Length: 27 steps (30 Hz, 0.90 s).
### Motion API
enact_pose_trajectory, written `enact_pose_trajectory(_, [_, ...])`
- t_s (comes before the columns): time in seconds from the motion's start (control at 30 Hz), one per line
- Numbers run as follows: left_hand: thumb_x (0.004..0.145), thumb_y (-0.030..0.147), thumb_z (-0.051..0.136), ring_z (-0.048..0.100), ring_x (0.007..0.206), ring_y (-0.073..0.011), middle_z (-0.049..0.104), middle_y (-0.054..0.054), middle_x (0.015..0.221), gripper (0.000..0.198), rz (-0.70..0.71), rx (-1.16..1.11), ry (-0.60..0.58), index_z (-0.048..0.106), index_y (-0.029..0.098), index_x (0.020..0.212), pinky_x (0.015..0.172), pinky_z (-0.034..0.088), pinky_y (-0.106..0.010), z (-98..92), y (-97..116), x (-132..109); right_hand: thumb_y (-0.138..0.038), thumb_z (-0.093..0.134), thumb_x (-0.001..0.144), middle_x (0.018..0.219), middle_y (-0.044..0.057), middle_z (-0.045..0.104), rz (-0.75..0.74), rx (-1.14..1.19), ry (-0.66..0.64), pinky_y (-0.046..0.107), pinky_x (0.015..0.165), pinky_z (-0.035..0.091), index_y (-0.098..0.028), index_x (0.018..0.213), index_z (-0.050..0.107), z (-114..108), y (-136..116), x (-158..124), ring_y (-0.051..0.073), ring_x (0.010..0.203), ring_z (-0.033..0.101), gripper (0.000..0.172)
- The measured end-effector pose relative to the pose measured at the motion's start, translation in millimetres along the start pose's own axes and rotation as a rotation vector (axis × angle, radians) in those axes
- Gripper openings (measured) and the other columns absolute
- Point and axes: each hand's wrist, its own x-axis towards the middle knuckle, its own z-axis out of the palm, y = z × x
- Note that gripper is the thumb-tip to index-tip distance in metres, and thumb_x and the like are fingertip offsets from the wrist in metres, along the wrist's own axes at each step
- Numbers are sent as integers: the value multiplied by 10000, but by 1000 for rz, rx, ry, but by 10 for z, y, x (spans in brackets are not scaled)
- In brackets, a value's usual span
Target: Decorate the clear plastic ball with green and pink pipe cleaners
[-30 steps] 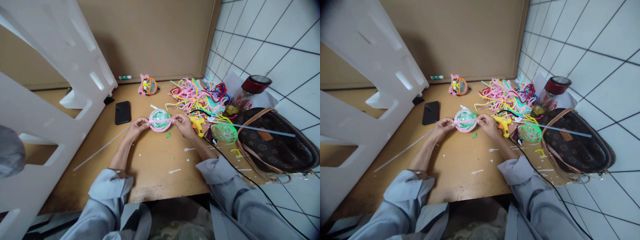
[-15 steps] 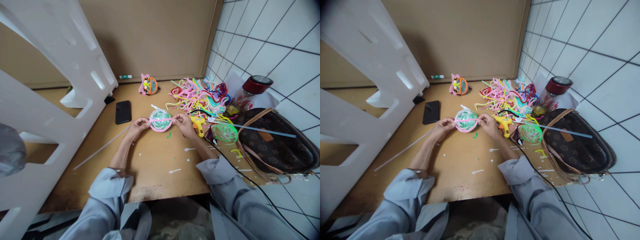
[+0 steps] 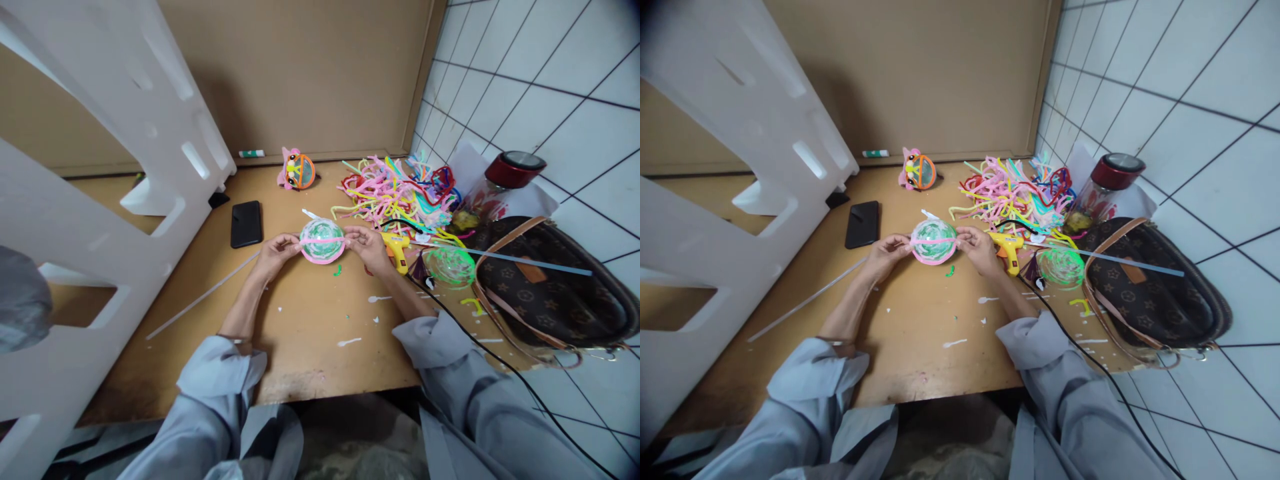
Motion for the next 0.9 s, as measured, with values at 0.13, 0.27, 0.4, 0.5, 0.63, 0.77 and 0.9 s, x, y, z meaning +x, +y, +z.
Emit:
enact_pose_trajectory(0.13, [569,505,914,681,846,-168,746,-68,986,482,7,7,-7,670,160,799,832,550,-309,32,42,-24,-454,824,631,840,37,749,4,6,-11,376,806,579,-208,938,727,-26,16,10,191,797,696,405])
enact_pose_trajectory(0.27, [618,543,878,656,795,-147,738,-60,936,471,30,50,-18,670,153,781,803,531,-282,51,81,-44,-458,873,582,850,41,765,28,36,-18,386,840,582,-206,895,741,-43,16,13,190,817,705,423])
enact_pose_trajectory(0.4, [608,564,875,657,846,-168,739,-73,949,478,44,62,-16,670,157,754,825,523,-294,51,92,-44,-445,895,551,822,31,751,51,52,-37,371,820,578,-206,873,735,-57,3,9,179,793,695,431])
enact_pose_trajectory(0.5, [597,558,883,660,874,-176,740,-80,977,476,35,50,-12,666,161,746,831,520,-297,49,88,-42,-429,906,532,785,18,737,63,58,-44,354,793,575,-205,844,724,-62,-24,-1,166,751,682,425])
enact_pose_trajectory(0.63, [597,541,888,666,896,-182,742,-82,1004,466,33,37,-14,663,165,752,838,525,-303,50,83,-45,-432,914,520,759,9,726,68,53,-51,342,773,573,-207,804,703,-55,-66,-15,157,724,674,419])
enact_pose_trajectory(0.77, [589,517,899,676,914,-195,743,-88,1033,461,32,27,-34,654,168,763,850,539,-326,42,93,-48,-436,922,496,727,-9,707,79,64,-53,312,723,565,-206,796,689,-42,-101,-30,140,684,657,444])
enact_pose_trajectory(0.9, [581,495,910,678,908,-191,740,-82,1018,459,31,12,-65,648,168,770,864,543,-338,25,112,-48,-413,920,486,700,-18,687,80,44,-73,290,678,550,-204,761,671,-44,-148,-55,131,658,637,426])
